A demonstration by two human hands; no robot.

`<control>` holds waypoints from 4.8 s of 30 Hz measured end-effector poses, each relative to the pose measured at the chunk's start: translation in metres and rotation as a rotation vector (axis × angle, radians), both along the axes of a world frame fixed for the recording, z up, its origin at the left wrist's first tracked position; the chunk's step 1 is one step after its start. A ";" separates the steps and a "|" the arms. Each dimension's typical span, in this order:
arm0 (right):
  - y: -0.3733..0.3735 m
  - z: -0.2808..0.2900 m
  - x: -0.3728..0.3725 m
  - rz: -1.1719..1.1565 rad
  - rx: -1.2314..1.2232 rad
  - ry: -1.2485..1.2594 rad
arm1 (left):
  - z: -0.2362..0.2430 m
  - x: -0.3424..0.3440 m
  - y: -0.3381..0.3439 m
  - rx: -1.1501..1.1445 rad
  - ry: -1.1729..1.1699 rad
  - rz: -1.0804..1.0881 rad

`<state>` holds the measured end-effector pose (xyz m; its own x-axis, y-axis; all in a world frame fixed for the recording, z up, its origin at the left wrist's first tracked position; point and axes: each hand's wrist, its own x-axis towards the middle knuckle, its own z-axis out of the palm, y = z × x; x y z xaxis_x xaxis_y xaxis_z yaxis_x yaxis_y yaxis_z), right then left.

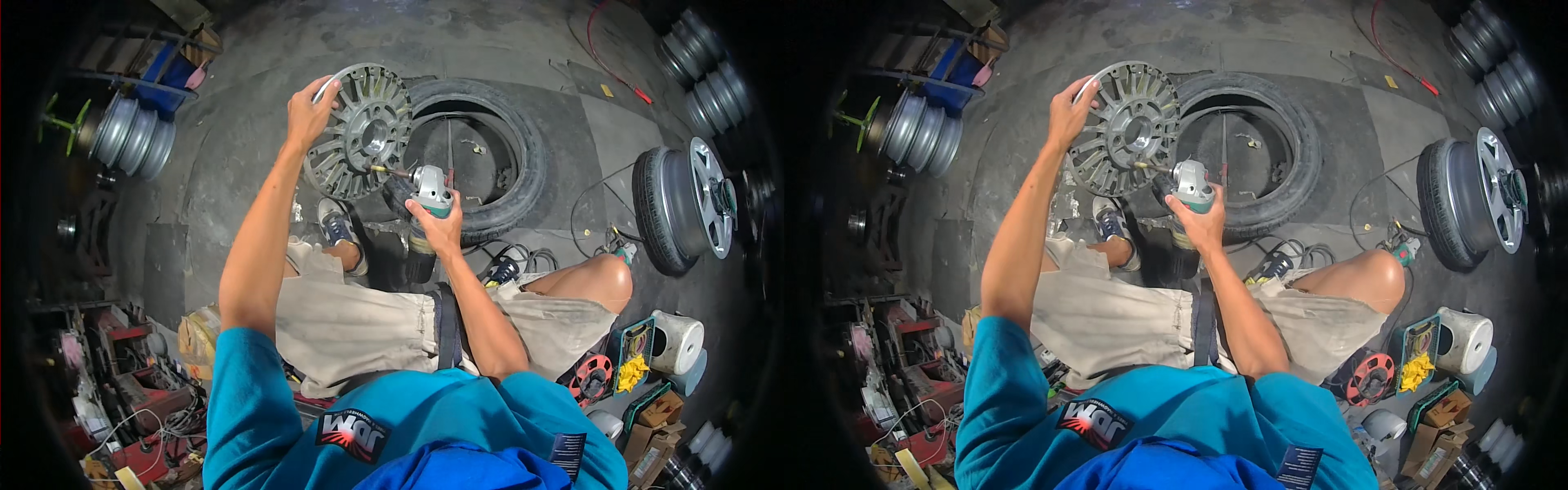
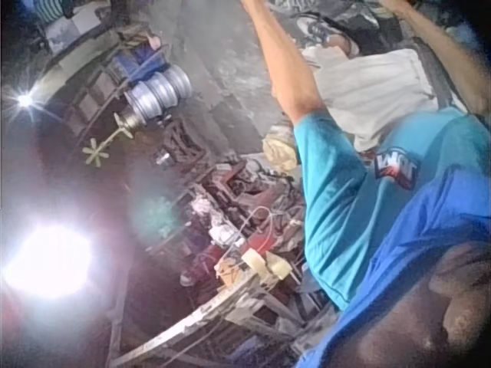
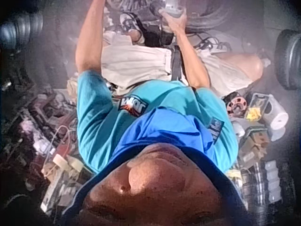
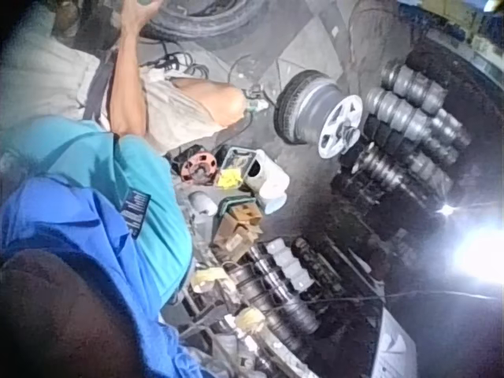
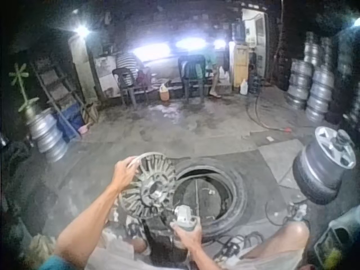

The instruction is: The person uses a handheld power grinder to smooth the inner edge and bolt holes of a metal wheel hub while holding the hub by hand against a tire.

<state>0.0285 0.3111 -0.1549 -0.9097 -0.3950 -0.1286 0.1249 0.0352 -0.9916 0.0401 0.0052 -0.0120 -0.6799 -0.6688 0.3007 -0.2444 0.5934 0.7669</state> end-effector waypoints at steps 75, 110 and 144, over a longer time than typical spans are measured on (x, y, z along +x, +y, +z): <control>-0.006 0.036 0.013 -0.103 0.070 0.132 | 0.008 -0.003 0.025 0.021 0.116 -0.049; -0.004 0.030 0.003 -0.085 0.172 0.104 | 0.004 -0.007 0.019 0.021 0.054 -0.001; 0.000 0.004 -0.031 -0.217 0.266 0.011 | 0.016 -0.009 0.030 0.004 0.018 -0.068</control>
<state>-0.0021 0.3108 -0.1513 -0.9708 -0.1460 -0.1904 0.1468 0.2661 -0.9527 0.0313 0.0348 0.0044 -0.7182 -0.6226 0.3107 -0.1895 0.6047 0.7736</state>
